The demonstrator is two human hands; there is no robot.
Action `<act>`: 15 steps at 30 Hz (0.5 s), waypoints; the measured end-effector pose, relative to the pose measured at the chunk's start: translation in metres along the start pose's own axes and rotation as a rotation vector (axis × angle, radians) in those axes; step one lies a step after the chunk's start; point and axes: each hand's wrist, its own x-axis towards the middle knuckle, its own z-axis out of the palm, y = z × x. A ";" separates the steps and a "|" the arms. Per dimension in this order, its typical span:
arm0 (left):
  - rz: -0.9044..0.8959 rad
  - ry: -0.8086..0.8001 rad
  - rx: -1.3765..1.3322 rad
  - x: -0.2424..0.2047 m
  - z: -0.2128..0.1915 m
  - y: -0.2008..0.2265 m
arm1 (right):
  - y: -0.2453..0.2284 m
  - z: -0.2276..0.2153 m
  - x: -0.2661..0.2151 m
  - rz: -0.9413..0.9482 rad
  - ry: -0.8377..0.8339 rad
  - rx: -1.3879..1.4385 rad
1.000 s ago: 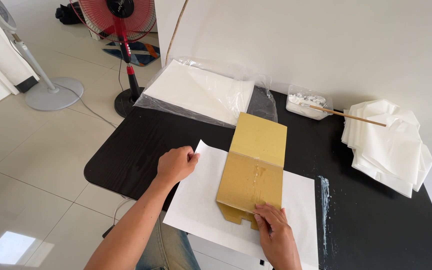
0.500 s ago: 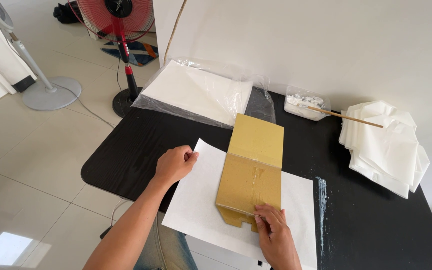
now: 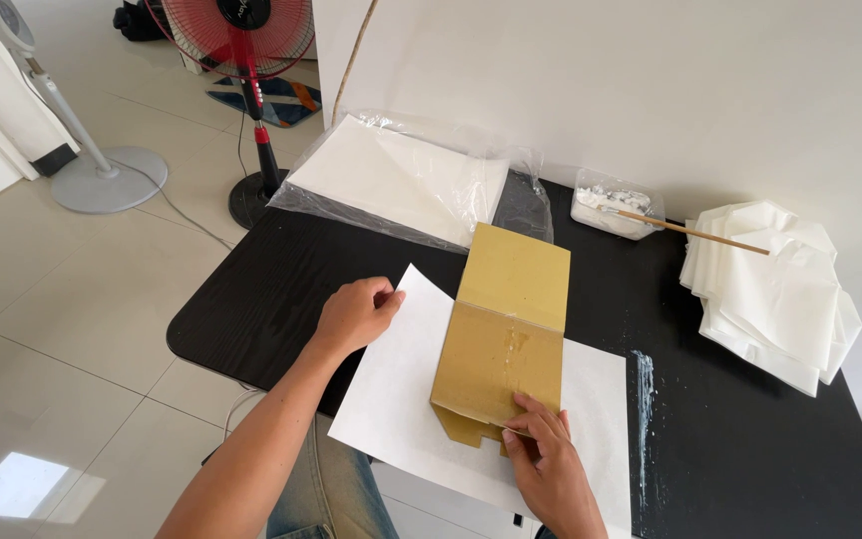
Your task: The person applies adhesive using a brush to the edges and flaps of a white paper packaging component, then folds and presses the edges together on a black table.
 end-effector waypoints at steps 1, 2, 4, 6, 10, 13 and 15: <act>0.001 -0.004 -0.001 -0.001 -0.002 0.007 | 0.000 -0.002 0.000 0.004 0.001 -0.001; -0.019 -0.029 -0.048 -0.002 -0.004 0.013 | 0.001 -0.003 0.000 -0.007 -0.004 0.008; -0.040 -0.054 -0.094 -0.001 -0.004 0.022 | 0.000 -0.005 -0.001 -0.017 -0.010 0.018; 0.028 -0.058 -0.137 0.003 0.000 0.030 | -0.002 -0.009 -0.001 0.028 -0.058 0.051; 0.047 -0.091 -0.171 0.004 0.003 0.056 | -0.008 -0.009 0.000 0.079 -0.043 0.083; 0.027 -0.113 -0.136 0.003 0.011 0.073 | -0.008 -0.008 -0.001 0.083 -0.040 0.051; 0.056 -0.100 -0.104 0.004 0.019 0.081 | -0.006 -0.007 0.000 0.093 -0.039 0.055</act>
